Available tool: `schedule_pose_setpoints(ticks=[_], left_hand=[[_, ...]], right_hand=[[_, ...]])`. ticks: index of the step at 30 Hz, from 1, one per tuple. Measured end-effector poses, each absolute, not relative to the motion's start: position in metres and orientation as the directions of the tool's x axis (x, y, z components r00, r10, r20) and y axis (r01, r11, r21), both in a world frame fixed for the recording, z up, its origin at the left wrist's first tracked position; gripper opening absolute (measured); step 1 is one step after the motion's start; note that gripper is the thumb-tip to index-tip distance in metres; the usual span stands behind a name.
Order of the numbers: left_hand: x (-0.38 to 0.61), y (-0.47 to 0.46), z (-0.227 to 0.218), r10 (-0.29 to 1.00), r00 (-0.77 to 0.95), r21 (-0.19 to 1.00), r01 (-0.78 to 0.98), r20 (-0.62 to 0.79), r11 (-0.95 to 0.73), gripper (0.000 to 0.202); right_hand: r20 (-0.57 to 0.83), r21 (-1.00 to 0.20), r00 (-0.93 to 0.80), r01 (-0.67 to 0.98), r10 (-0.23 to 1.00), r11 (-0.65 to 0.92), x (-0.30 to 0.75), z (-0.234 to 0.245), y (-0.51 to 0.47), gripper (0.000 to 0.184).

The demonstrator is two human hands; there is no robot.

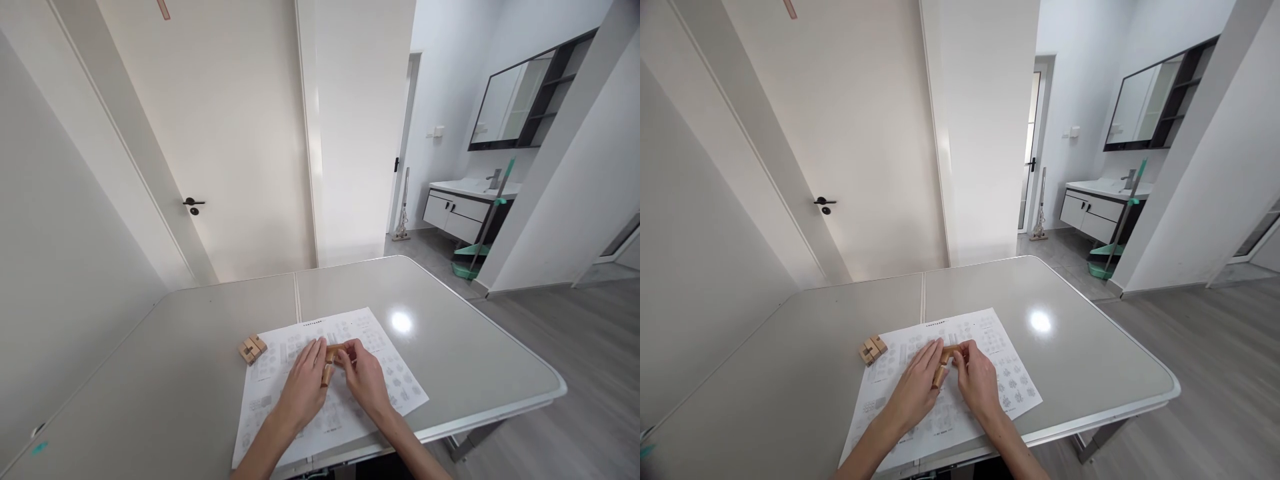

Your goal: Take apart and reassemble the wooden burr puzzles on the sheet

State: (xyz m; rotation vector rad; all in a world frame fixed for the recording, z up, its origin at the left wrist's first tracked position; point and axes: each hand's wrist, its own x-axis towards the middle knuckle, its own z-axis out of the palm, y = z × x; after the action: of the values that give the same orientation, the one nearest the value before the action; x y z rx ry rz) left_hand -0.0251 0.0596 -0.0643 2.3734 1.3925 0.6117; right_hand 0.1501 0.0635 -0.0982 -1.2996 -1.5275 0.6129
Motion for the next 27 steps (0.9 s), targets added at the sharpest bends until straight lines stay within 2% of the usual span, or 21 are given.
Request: schedule_pose_setpoints(ticks=[3, 5, 9, 16, 19, 21, 24, 27], left_hand=[[-0.027, 0.064, -0.061, 0.825, 0.515, 0.351, 0.746, 0.234, -0.565, 0.054], [-0.028, 0.065, -0.057, 0.802, 0.549, 0.321, 0.735, 0.236, -0.597, 0.054], [-0.026, 0.063, -0.049, 0.786, 0.559, 0.335, 0.711, 0.265, -0.619, 0.052], [-0.017, 0.061, -0.047, 0.795, 0.544, 0.351, 0.713, 0.271, -0.607, 0.051], [-0.014, 0.057, -0.042, 0.802, 0.535, 0.426, 0.681, 0.265, -0.595, 0.046], [-0.012, 0.056, -0.039, 0.862, 0.456, 0.547, 0.674, 0.222, -0.497, 0.040], [-0.009, 0.060, -0.038, 0.957, 0.289, 0.759, 0.617, 0.027, -0.208, 0.047], [-0.007, 0.068, -0.045, 0.957, 0.256, 0.822, 0.567, -0.132, -0.039, 0.053]], right_hand=[[0.362, -0.852, 0.030, 0.415, 0.932, 0.318, 0.156, -0.092, 0.062, 0.023], [0.370, -0.847, -0.032, 0.399, 0.928, 0.352, 0.159, -0.084, 0.062, 0.025], [0.384, -0.839, -0.132, 0.363, 0.914, 0.405, 0.159, -0.073, 0.061, 0.029], [0.389, -0.821, -0.035, 0.439, 0.921, 0.364, 0.155, -0.080, 0.068, 0.031], [0.350, -0.854, 0.064, 0.431, 0.934, 0.291, 0.169, -0.085, 0.077, 0.033], [0.315, -0.875, 0.128, 0.424, 0.940, 0.235, 0.183, -0.090, 0.084, 0.034], [0.300, -0.876, 0.180, 0.440, 0.937, 0.197, 0.202, -0.102, 0.089, 0.035], [0.296, -0.868, 0.212, 0.467, 0.931, 0.170, 0.210, -0.116, 0.089, 0.034]])
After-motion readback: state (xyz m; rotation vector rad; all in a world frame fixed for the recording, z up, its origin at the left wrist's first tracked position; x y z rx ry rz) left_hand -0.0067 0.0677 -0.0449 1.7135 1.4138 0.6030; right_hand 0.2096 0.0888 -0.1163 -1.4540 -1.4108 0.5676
